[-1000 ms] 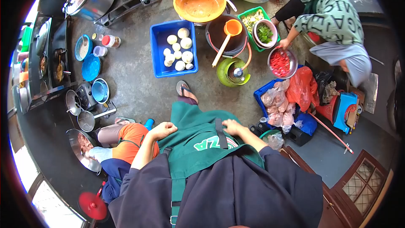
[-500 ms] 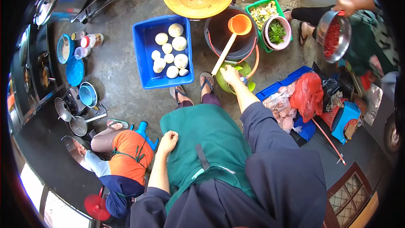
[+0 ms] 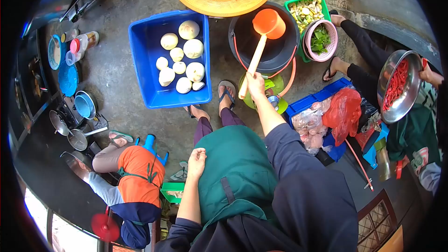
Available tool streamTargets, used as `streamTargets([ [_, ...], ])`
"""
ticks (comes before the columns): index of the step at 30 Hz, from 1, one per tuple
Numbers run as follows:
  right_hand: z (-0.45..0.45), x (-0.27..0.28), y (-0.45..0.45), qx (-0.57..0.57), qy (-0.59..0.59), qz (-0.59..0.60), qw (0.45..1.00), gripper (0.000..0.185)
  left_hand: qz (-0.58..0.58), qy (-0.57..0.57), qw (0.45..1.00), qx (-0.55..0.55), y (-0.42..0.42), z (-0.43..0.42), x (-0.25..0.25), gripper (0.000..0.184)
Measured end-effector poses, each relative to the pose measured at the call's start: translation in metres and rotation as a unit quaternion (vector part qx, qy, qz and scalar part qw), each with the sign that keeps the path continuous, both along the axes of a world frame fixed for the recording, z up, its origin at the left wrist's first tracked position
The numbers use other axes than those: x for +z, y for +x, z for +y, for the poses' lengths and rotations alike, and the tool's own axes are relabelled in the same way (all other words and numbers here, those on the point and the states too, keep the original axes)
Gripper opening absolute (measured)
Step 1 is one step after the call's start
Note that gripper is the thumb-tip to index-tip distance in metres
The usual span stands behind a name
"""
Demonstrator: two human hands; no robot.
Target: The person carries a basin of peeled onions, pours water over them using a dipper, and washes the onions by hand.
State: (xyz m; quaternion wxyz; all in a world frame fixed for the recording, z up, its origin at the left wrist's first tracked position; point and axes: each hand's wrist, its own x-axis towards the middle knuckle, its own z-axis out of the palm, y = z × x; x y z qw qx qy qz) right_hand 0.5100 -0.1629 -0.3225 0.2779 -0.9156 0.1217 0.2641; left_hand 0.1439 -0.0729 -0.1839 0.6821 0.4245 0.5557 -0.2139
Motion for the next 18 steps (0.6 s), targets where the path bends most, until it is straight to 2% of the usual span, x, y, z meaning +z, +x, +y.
streamTargets([
  [1,0.008,0.029,0.006,0.040,-0.036,-0.025,0.998,0.048,0.002,0.003,1.000,-0.008,-0.001,0.000,0.001,0.014],
  [4,-0.012,0.042,0.020,0.122,-0.153,-0.068,0.978,0.047,0.006,-0.008,1.000,0.022,0.002,0.004,0.005,0.015],
  [7,-0.024,0.051,0.037,0.110,-0.198,-0.003,0.974,0.043,0.005,-0.008,0.999,0.040,0.008,0.011,0.012,0.016],
  [8,-0.020,0.060,0.041,0.136,-0.240,0.038,0.960,0.042,0.006,-0.006,0.999,0.038,0.008,0.014,0.017,0.016],
  [12,0.002,0.075,0.044,0.190,-0.275,0.071,0.940,0.046,0.001,0.007,0.999,0.038,0.013,0.026,0.024,0.016],
  [15,0.009,0.075,0.049,0.047,-0.097,0.172,0.979,0.048,-0.027,0.037,0.999,0.014,0.012,0.033,0.021,0.016],
  [17,0.003,0.063,0.041,-0.028,-0.013,0.181,0.983,0.041,-0.040,0.062,0.997,-0.012,0.009,0.044,0.022,0.016],
  [18,0.014,0.078,0.040,-0.063,0.016,0.197,0.978,0.036,-0.045,0.071,0.996,-0.023,0.016,0.054,0.025,0.016],
])
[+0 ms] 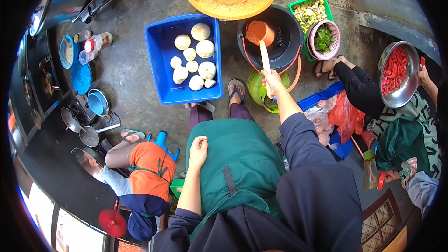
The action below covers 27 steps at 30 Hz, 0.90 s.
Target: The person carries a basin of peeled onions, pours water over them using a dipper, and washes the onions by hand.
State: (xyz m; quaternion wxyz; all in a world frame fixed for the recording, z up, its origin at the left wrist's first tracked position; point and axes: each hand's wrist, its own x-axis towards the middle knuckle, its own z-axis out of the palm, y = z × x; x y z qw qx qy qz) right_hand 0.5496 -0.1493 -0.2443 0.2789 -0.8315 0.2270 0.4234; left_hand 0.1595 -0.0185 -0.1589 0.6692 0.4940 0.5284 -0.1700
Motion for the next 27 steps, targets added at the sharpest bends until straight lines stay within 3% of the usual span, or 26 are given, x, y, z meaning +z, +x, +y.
streamTargets([
  [2,0.007,0.004,-0.006,-0.060,0.032,0.018,0.998,0.029,0.005,-0.028,0.999,0.026,0.008,0.018,0.004,0.014],
  [5,-0.001,-0.018,-0.018,-0.036,0.040,-0.027,0.998,0.030,0.003,-0.051,0.999,0.014,0.005,0.045,-0.014,0.014],
  [10,0.017,-0.023,-0.044,-0.037,-0.012,-0.103,0.994,0.031,-0.005,-0.011,0.995,-0.098,-0.008,0.131,-0.062,0.019],
  [11,0.020,-0.024,-0.046,-0.014,-0.068,-0.076,0.995,0.033,-0.007,0.006,0.992,-0.124,-0.016,0.151,-0.076,0.020],
  [13,-0.011,-0.079,-0.062,0.085,-0.131,-0.174,0.972,0.038,0.002,0.072,0.982,-0.174,-0.023,0.195,-0.093,0.023],
  [14,-0.002,-0.080,-0.066,0.061,-0.131,-0.171,0.975,0.040,0.004,0.089,0.978,-0.186,-0.028,0.218,-0.101,0.023],
  [17,0.029,-0.055,-0.083,0.029,-0.171,-0.167,0.971,0.053,-0.005,0.109,0.969,-0.221,-0.030,0.275,-0.118,0.021],
  [19,0.078,-0.010,-0.090,0.077,-0.341,-0.163,0.923,0.060,-0.027,0.130,0.960,-0.245,-0.035,0.301,-0.152,0.021],
  [20,0.080,-0.015,-0.097,0.126,-0.367,-0.240,0.890,0.064,-0.031,0.139,0.957,-0.253,-0.029,0.310,-0.164,0.020],
  [21,0.078,-0.026,-0.102,0.176,-0.343,-0.344,0.856,0.060,-0.030,0.147,0.953,-0.261,-0.023,0.320,-0.173,0.020],
  [23,0.114,-0.023,-0.106,0.248,-0.267,-0.388,0.846,0.057,-0.027,0.149,0.953,-0.263,-0.002,0.334,-0.189,0.033],
  [25,0.130,-0.048,-0.108,0.248,-0.143,-0.323,0.902,0.062,-0.034,0.157,0.966,-0.203,0.036,0.334,-0.201,0.045],
  [27,0.134,-0.085,-0.121,0.236,-0.119,-0.326,0.908,0.062,-0.020,0.141,0.973,-0.182,0.070,0.323,-0.213,0.056],
])
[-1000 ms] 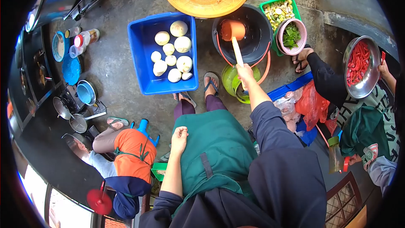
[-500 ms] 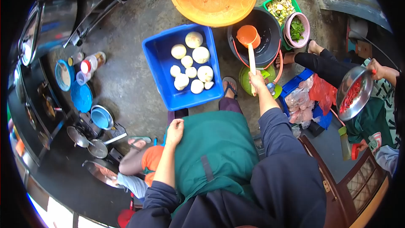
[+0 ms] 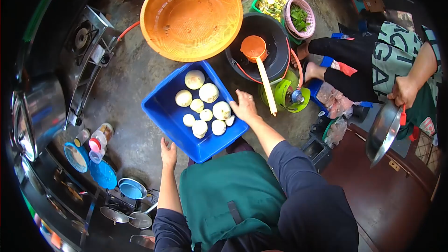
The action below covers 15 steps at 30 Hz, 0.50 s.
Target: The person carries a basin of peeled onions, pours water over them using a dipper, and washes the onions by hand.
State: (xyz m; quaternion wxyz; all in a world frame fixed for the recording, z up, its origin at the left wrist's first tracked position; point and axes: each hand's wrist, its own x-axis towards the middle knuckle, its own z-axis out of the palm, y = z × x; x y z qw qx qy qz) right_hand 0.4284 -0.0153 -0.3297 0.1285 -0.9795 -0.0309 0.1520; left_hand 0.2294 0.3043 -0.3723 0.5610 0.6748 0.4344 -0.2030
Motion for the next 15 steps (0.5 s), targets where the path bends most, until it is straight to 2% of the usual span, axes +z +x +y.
streamTargets([
  [2,0.023,-0.013,-0.002,-0.103,0.041,0.163,0.980,0.064,-0.022,-0.011,0.997,0.074,0.017,-0.008,-0.012,0.057],
  [3,0.023,-0.029,-0.009,-0.138,0.135,0.132,0.972,0.053,0.016,-0.027,0.999,0.008,0.038,-0.005,0.016,0.052],
  [6,0.022,-0.018,-0.007,-0.124,0.082,0.053,0.987,0.036,0.078,-0.004,0.997,-0.006,0.039,-0.014,-0.012,0.043],
  [7,0.020,-0.022,-0.007,-0.119,0.105,-0.020,0.987,0.025,0.069,0.017,0.997,-0.030,0.042,-0.020,-0.016,0.039],
  [9,0.030,-0.029,-0.012,-0.135,0.135,-0.017,0.981,0.026,0.063,0.071,0.993,-0.070,0.032,-0.007,-0.013,0.032],
  [12,0.057,-0.027,-0.017,-0.154,0.148,0.024,0.977,0.026,0.045,0.036,0.998,0.005,0.017,0.015,0.011,0.028],
  [15,0.028,-0.017,0.003,-0.140,0.137,0.010,0.981,0.026,-0.016,0.032,0.999,-0.009,0.020,-0.013,0.003,0.021],
])
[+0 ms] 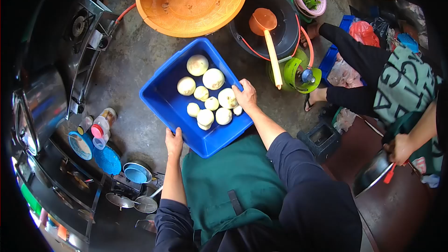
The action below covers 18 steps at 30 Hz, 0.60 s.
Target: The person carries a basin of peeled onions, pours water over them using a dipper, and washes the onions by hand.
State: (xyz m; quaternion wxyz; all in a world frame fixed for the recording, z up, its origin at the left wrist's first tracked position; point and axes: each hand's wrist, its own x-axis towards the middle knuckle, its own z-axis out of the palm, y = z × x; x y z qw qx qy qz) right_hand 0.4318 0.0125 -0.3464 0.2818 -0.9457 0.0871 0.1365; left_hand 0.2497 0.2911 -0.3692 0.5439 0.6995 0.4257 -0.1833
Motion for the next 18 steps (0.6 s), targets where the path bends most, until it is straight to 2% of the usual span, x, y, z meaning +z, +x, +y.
streamTargets([
  [2,-0.001,0.008,-0.009,0.023,0.004,-0.023,0.999,0.026,-0.030,0.004,1.000,0.005,-0.015,-0.002,0.008,0.018],
  [4,-0.008,0.031,-0.023,0.030,0.019,-0.031,0.999,0.025,-0.029,-0.022,0.999,0.034,-0.025,-0.009,0.038,0.018],
  [6,-0.023,0.070,-0.057,0.030,0.031,-0.066,0.997,0.024,-0.067,-0.050,0.995,0.061,-0.049,-0.024,0.067,0.018],
  [8,-0.005,0.109,-0.063,0.023,0.046,-0.046,0.998,0.023,-0.096,-0.102,0.982,0.127,-0.055,-0.010,0.091,0.020],
  [10,-0.004,0.148,-0.074,0.015,0.056,-0.054,0.997,0.023,-0.129,-0.113,0.975,0.141,-0.059,-0.014,0.118,0.019],
  [11,-0.004,0.162,-0.074,0.004,0.065,-0.068,0.996,0.023,-0.147,-0.118,0.971,0.149,-0.056,-0.012,0.131,0.018],
  [12,-0.005,0.175,-0.075,-0.005,0.074,-0.077,0.994,0.023,-0.138,-0.061,0.984,0.095,-0.046,-0.008,0.154,0.016],
  [14,0.000,0.184,-0.060,-0.007,0.096,-0.098,0.991,0.023,-0.168,-0.050,0.979,0.106,-0.019,0.006,0.170,0.015],
  [15,0.001,0.196,-0.061,-0.022,0.101,-0.106,0.989,0.023,-0.189,-0.051,0.974,0.110,-0.014,0.010,0.182,0.014],
  [16,0.001,0.204,-0.062,-0.034,0.113,-0.107,0.987,0.022,-0.244,-0.104,0.953,0.147,-0.009,0.012,0.191,0.014],
  [18,0.001,0.226,-0.068,-0.053,0.136,-0.116,0.983,0.022,-0.261,-0.097,0.949,0.151,0.003,0.016,0.210,0.013],
])
